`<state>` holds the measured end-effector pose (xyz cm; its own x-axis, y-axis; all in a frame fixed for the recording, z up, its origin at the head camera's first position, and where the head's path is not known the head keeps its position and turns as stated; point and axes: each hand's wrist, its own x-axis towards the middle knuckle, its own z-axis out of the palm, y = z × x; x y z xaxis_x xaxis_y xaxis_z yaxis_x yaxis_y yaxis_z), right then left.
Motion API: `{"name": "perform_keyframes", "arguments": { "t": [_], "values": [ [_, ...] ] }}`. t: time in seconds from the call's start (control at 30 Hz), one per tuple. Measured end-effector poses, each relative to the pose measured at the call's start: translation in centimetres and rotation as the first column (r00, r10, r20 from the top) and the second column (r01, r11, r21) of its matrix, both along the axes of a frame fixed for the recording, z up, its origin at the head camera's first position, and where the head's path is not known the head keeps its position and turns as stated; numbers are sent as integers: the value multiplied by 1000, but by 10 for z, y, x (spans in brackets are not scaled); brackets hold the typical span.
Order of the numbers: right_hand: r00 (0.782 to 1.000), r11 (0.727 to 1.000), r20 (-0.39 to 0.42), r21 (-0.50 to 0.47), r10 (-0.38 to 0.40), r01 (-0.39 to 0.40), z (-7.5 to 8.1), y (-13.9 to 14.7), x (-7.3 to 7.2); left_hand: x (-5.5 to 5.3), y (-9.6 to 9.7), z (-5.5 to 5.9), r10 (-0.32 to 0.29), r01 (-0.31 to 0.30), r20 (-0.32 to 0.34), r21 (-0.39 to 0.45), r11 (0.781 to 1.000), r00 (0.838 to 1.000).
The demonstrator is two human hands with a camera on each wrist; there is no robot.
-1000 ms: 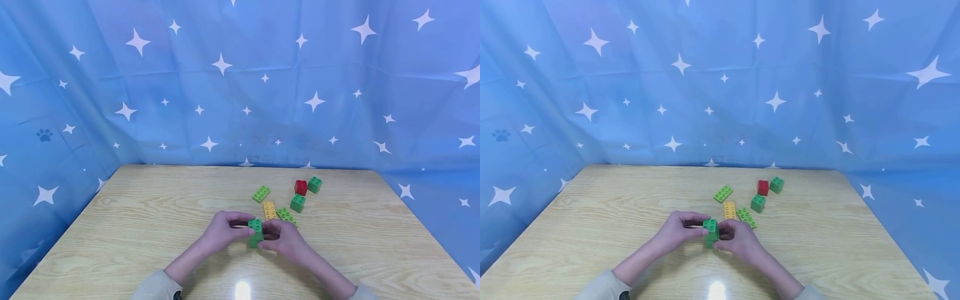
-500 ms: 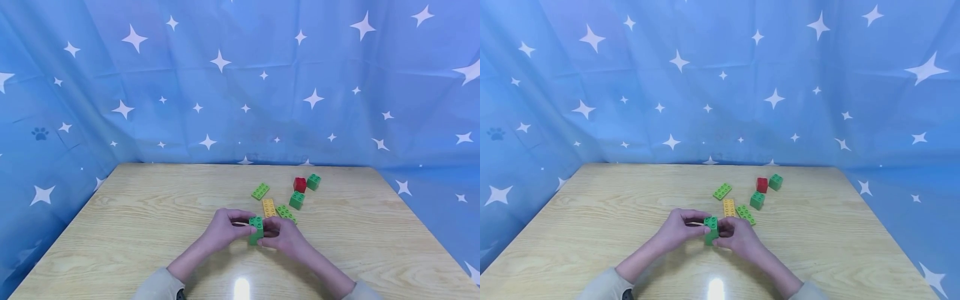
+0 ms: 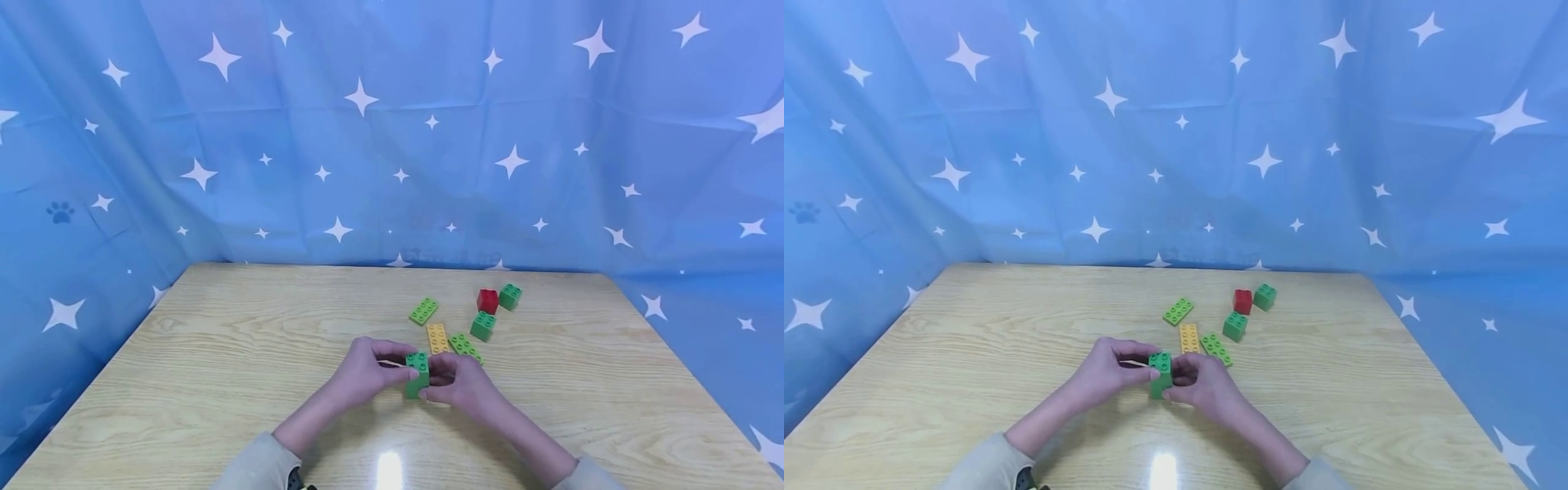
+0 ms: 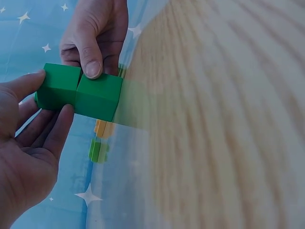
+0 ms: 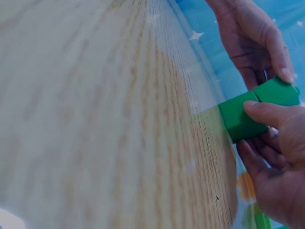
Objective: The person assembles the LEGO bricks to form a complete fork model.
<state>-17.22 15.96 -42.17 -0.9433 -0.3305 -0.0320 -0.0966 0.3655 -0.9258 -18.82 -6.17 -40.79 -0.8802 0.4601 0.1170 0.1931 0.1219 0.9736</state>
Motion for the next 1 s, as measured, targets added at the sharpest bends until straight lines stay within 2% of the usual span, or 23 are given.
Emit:
{"name": "perform_keyframes", "arguments": {
  "t": [0.43, 0.67, 1.0],
  "values": [
    [1000, 999, -8, 37, -16, 16, 2, -1, -2, 1, 3, 4, -16, 13, -66, -52, 999, 998],
    [1000, 1000, -2, 18, -6, 7, -2, -1, -1, 0, 4, 5, -12, 8, -52, -61, 998, 999],
    [1000, 1000, -15, 28, 4, -4, -2, 0, -2, -5, 5, 9, -61, 53, -93, -88, 995, 994]
  ]
}}
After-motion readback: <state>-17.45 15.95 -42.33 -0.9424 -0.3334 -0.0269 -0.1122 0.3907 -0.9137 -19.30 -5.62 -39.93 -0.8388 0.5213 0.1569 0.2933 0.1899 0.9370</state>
